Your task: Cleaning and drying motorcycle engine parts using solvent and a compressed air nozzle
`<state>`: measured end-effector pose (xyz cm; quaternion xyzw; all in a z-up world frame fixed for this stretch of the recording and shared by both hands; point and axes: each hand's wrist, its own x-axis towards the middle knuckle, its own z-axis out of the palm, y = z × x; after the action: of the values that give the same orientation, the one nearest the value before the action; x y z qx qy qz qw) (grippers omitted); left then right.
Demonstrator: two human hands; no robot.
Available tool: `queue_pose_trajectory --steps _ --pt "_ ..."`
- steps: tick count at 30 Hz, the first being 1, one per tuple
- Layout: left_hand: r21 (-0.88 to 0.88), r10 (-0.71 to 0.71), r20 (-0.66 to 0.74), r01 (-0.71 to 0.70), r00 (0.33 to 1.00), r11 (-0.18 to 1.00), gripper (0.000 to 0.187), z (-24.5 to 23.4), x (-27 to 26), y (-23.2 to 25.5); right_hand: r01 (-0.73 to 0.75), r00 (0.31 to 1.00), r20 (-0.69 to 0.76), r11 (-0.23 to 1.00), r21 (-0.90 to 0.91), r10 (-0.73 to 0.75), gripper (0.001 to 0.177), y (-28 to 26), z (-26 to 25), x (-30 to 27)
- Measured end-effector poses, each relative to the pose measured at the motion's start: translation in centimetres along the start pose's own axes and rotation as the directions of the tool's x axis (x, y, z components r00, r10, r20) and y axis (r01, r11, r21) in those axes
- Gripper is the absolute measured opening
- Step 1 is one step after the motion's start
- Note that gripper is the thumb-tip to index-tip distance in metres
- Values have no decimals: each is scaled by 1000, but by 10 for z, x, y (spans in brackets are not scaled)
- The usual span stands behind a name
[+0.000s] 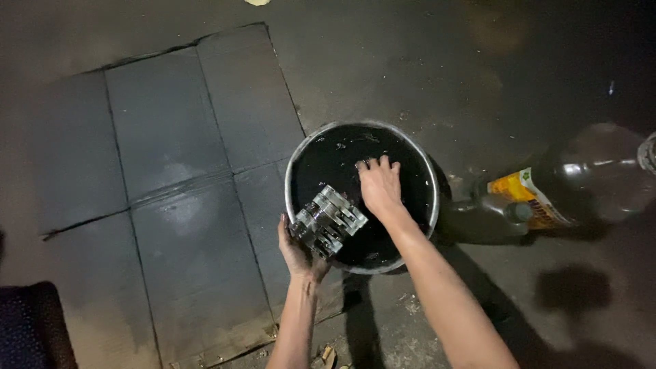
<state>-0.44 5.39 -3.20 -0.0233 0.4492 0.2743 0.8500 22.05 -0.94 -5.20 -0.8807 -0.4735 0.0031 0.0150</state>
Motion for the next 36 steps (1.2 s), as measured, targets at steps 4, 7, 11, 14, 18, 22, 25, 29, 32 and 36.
queue_pose_trajectory --steps 4,7,11,14,18,22,25,29,32,36 --pt "1 1 -34 -1 999 1000 66 35 -58 6 -86 996 5 963 255 87 12 10 -22 -2" --pt "1 14 -14 -14 1000 1000 61 -16 7 -3 -229 965 43 751 619 259 24 11 -77 -12" --pt "-21 -7 2 7 1000 1000 66 1 -9 -5 -303 907 117 437 847 404 42 32 -104 -22" --pt "-6 14 12 -13 1000 1000 61 41 -56 -3 -168 922 76 215 962 380 56 45 -115 -29" --pt "3 -2 19 2 1000 1000 64 47 -60 -12 -14 883 102 -191 981 458 47 43 -135 -34" --pt "6 -10 41 9 999 1000 65 54 -79 -10 67 815 155 -356 932 558 24 35 -120 -36" --pt "10 -35 60 35 998 999 70 47 -75 -15 -201 766 287 -210 957 575 55 51 -86 -41" --pt "-5 -16 72 16 997 1000 68 32 -66 -18 -209 764 202 -60 976 613 45 -2 -123 -60" --pt "-16 -28 100 30 995 999 67 34 -70 -20 -251 865 48 348 903 499 36 -11 -114 -65" --pt "-35 -56 113 60 992 998 66 57 -104 -14 -183 900 54 263 947 432 31 -12 -115 -70"
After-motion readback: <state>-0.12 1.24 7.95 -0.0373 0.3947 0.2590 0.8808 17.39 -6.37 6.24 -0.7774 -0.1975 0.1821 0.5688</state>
